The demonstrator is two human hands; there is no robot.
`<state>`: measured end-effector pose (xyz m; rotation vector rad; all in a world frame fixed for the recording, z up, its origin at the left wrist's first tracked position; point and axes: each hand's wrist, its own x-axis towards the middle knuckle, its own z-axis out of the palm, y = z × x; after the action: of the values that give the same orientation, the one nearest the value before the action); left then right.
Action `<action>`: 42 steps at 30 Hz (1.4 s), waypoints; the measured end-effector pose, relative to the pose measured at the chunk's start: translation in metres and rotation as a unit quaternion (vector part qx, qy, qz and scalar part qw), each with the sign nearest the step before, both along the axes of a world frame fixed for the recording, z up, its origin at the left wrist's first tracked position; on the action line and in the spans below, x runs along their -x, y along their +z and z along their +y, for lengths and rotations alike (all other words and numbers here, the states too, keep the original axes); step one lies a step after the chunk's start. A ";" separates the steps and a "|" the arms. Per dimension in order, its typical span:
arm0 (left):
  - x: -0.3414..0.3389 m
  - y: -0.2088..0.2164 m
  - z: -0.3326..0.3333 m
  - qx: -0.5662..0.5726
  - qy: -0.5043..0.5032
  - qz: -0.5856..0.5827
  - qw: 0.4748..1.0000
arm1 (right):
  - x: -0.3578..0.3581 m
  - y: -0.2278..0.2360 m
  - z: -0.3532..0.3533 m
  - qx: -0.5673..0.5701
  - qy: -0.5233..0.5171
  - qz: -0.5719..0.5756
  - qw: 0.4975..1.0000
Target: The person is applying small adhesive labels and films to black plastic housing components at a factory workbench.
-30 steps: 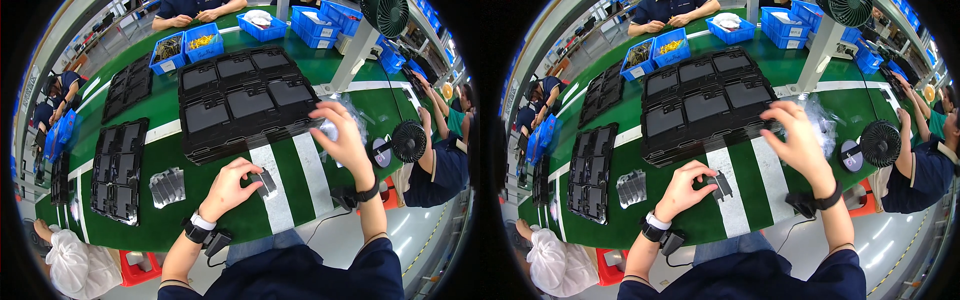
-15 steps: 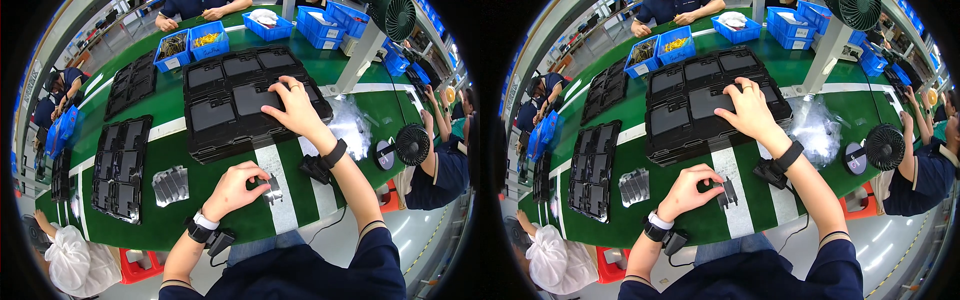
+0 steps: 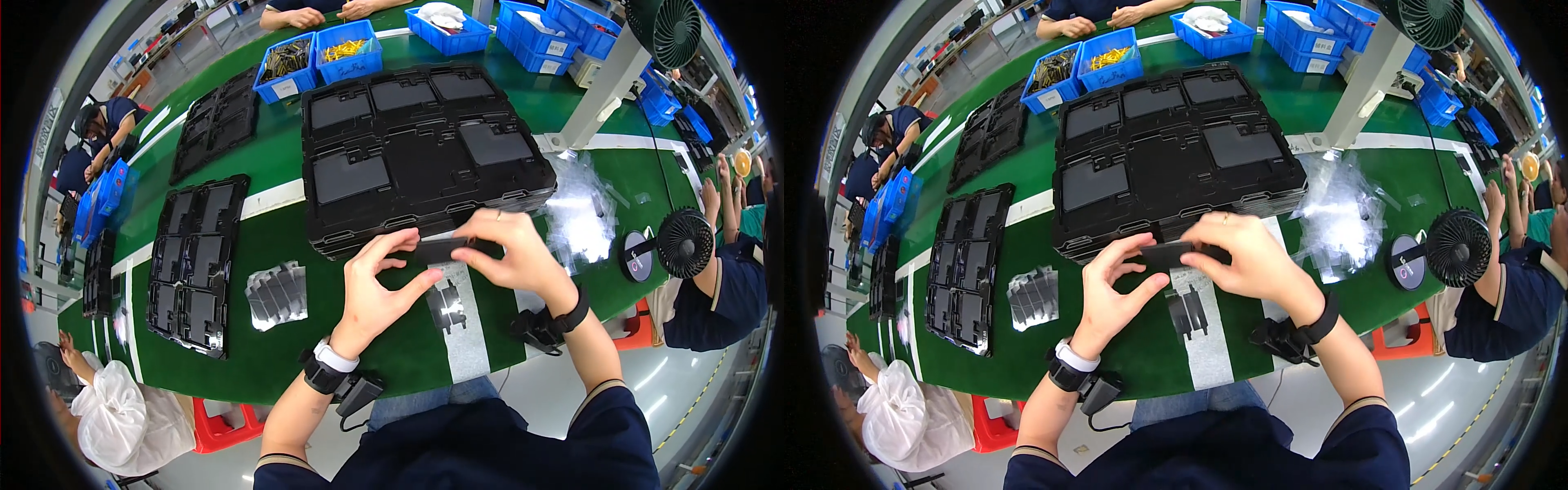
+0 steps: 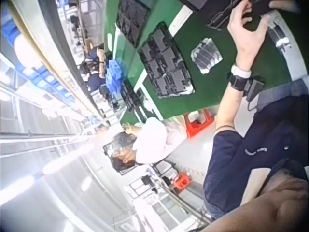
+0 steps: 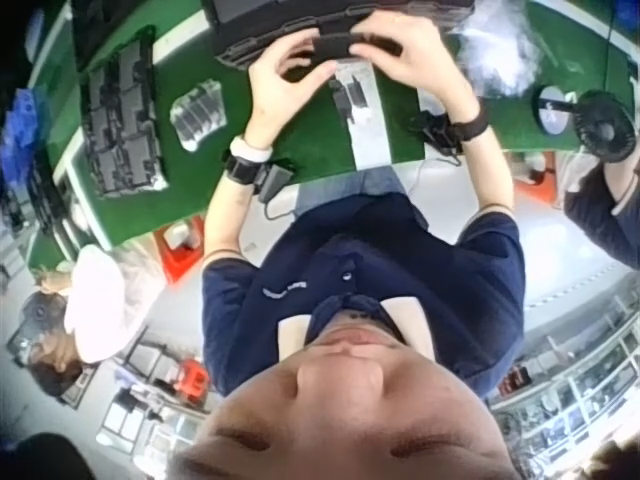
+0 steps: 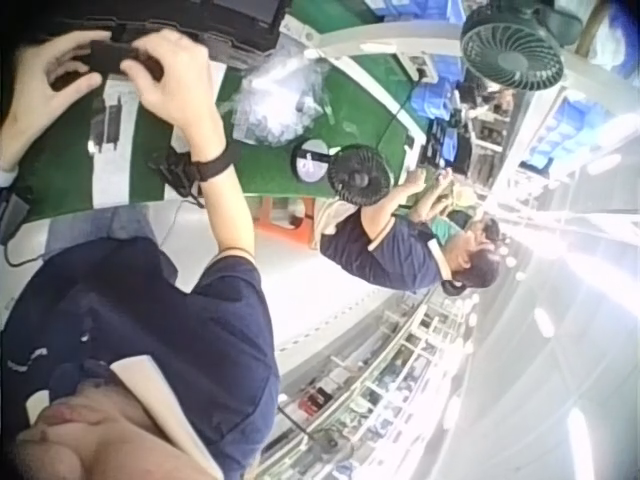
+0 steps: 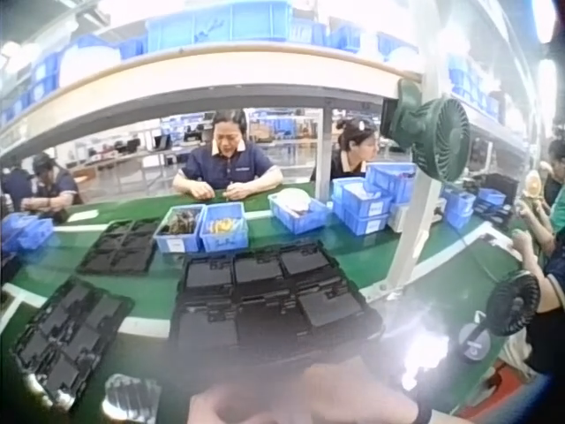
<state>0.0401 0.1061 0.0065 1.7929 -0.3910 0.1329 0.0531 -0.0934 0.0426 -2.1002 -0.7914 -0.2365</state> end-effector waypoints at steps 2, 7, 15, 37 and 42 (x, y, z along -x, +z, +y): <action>0.000 -0.001 -0.001 0.013 -0.008 0.002 1.000 | 0.003 -0.017 -0.003 0.019 0.005 0.051 0.999; -0.001 -0.001 0.000 0.013 -0.016 0.009 1.000 | 0.007 -0.022 0.001 -0.066 -0.029 0.086 0.994; 0.000 0.002 0.000 -0.014 -0.033 -0.017 0.999 | 0.006 -0.027 0.001 -0.088 -0.050 -0.074 0.992; -0.002 0.004 -0.005 -0.031 -0.005 -0.017 0.999 | 0.011 -0.024 0.009 -0.095 -0.077 0.033 0.992; -0.003 0.002 -0.004 -0.045 -0.008 -0.021 0.999 | 0.009 -0.030 0.009 -0.071 -0.059 0.044 0.995</action>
<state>0.0429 0.1024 0.0083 1.8785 -0.4471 0.1425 0.0437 -0.0845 0.0128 -2.0094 -0.5826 -0.2537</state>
